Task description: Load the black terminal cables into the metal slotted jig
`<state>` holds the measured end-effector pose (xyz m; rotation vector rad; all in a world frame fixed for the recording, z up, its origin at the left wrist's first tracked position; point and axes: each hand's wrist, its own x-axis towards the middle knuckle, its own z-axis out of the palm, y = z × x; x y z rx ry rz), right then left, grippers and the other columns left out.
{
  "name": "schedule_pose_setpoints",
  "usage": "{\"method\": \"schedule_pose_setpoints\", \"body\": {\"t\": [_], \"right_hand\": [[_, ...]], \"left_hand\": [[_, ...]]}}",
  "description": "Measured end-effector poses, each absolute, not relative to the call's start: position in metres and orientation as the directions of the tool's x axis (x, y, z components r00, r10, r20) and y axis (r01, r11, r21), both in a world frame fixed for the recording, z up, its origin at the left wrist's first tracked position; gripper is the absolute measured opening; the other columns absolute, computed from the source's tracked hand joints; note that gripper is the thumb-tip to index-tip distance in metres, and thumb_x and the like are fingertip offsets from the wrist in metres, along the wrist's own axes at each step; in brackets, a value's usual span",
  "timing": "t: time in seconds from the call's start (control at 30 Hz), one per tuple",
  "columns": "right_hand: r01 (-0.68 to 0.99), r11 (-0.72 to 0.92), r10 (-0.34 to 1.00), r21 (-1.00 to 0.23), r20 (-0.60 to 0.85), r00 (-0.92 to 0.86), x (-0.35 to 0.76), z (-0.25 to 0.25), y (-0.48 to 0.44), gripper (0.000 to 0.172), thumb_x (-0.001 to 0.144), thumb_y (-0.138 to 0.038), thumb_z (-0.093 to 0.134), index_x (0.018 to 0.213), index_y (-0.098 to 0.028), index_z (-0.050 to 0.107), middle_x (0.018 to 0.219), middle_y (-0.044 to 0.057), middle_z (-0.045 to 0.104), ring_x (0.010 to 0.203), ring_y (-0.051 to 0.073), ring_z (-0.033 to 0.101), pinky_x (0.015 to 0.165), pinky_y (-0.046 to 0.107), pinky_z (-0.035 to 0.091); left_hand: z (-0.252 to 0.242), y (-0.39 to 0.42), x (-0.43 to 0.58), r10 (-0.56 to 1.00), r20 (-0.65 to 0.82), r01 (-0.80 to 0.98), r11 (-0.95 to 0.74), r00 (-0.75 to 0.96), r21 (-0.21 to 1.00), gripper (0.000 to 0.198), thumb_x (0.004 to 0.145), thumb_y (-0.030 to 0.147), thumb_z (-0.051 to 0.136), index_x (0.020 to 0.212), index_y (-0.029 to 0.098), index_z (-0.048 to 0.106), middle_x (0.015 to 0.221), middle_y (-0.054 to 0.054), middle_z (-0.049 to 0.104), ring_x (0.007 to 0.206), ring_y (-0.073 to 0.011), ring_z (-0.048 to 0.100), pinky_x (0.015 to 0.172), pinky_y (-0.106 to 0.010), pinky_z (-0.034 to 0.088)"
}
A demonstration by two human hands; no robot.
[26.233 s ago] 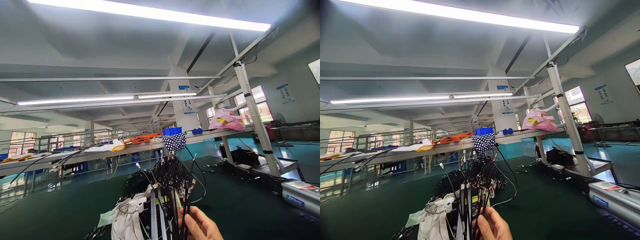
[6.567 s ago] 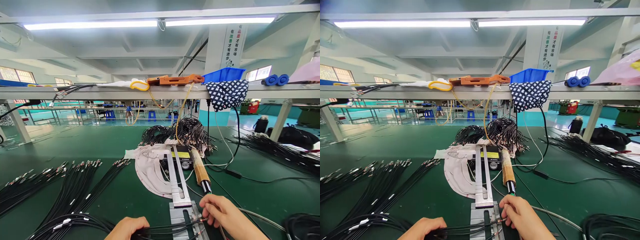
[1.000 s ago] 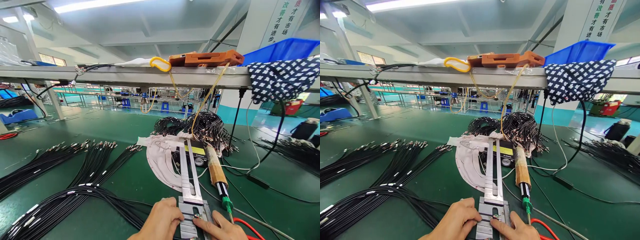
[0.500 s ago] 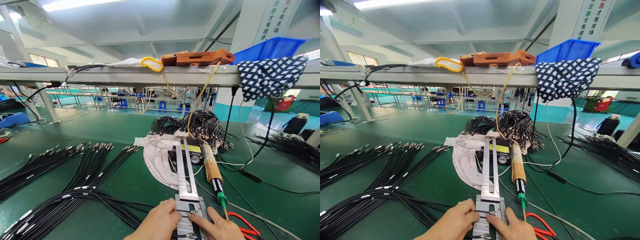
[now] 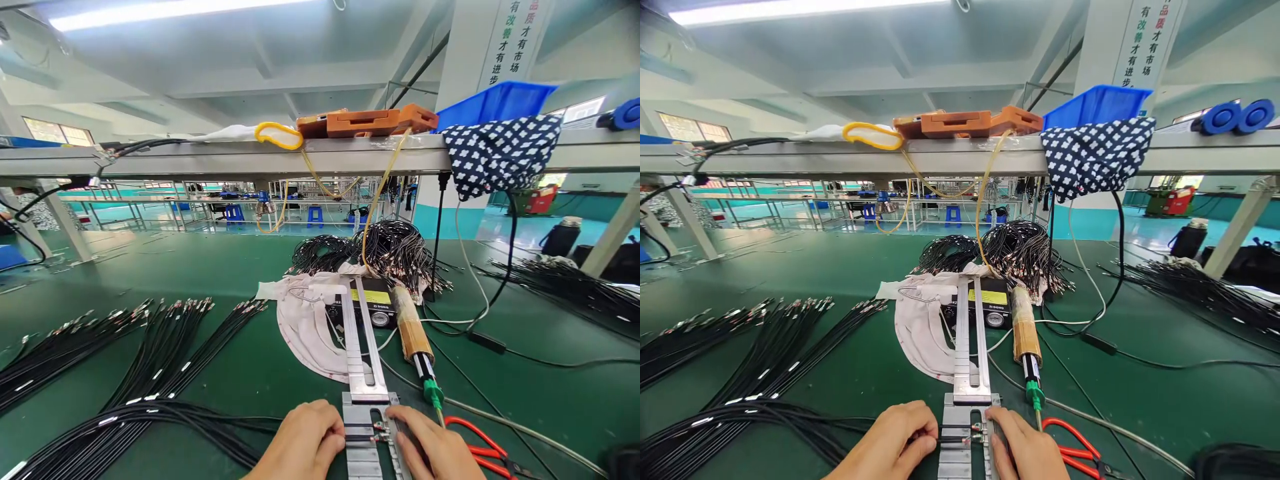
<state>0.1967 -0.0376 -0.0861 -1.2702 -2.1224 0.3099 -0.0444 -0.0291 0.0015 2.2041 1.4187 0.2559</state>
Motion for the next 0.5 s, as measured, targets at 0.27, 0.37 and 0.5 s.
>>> {"method": "schedule_pose_setpoints", "body": {"t": [0.27,0.37,0.5], "right_hand": [[0.726,0.496,0.841,-0.477,0.473,-0.263,0.190,-0.101,-0.036,0.031,0.094,-0.026,0.033,0.117,-0.027,0.054,0.107,0.005,0.072,0.083,0.020,0.072,0.066,0.029,0.055],[0.727,0.505,0.840,-0.465,0.461,-0.287,0.191,-0.094,-0.037,0.029,0.094,-0.023,0.035,0.118,-0.027,0.053,0.108,0.004,0.071,0.084,0.020,0.071,0.068,0.029,0.056],[0.723,0.525,0.836,-0.449,0.429,-0.341,0.192,-0.085,-0.038,0.029,0.094,-0.021,0.039,0.119,-0.026,0.053,0.108,0.004,0.071,0.086,0.020,0.071,0.070,0.027,0.056]], "left_hand": [[0.003,-0.031,-0.024,0.849,-0.284,0.886,-0.371,0.445,0.279,0.024,0.095,0.006,0.044,0.105,0.011,0.065,0.109,-0.011,0.065,0.098,-0.0266,0.062,0.088,-0.035,0.049],[0.008,-0.031,-0.020,0.833,-0.307,0.886,-0.409,0.460,0.218,0.026,0.096,0.005,0.041,0.106,0.010,0.064,0.111,-0.013,0.064,0.100,-0.0272,0.062,0.090,-0.036,0.049],[0.010,-0.030,-0.019,0.790,-0.337,0.857,-0.494,0.513,0.147,0.026,0.096,0.005,0.040,0.106,0.009,0.064,0.111,-0.014,0.065,0.099,-0.0284,0.064,0.090,-0.038,0.050]]}}
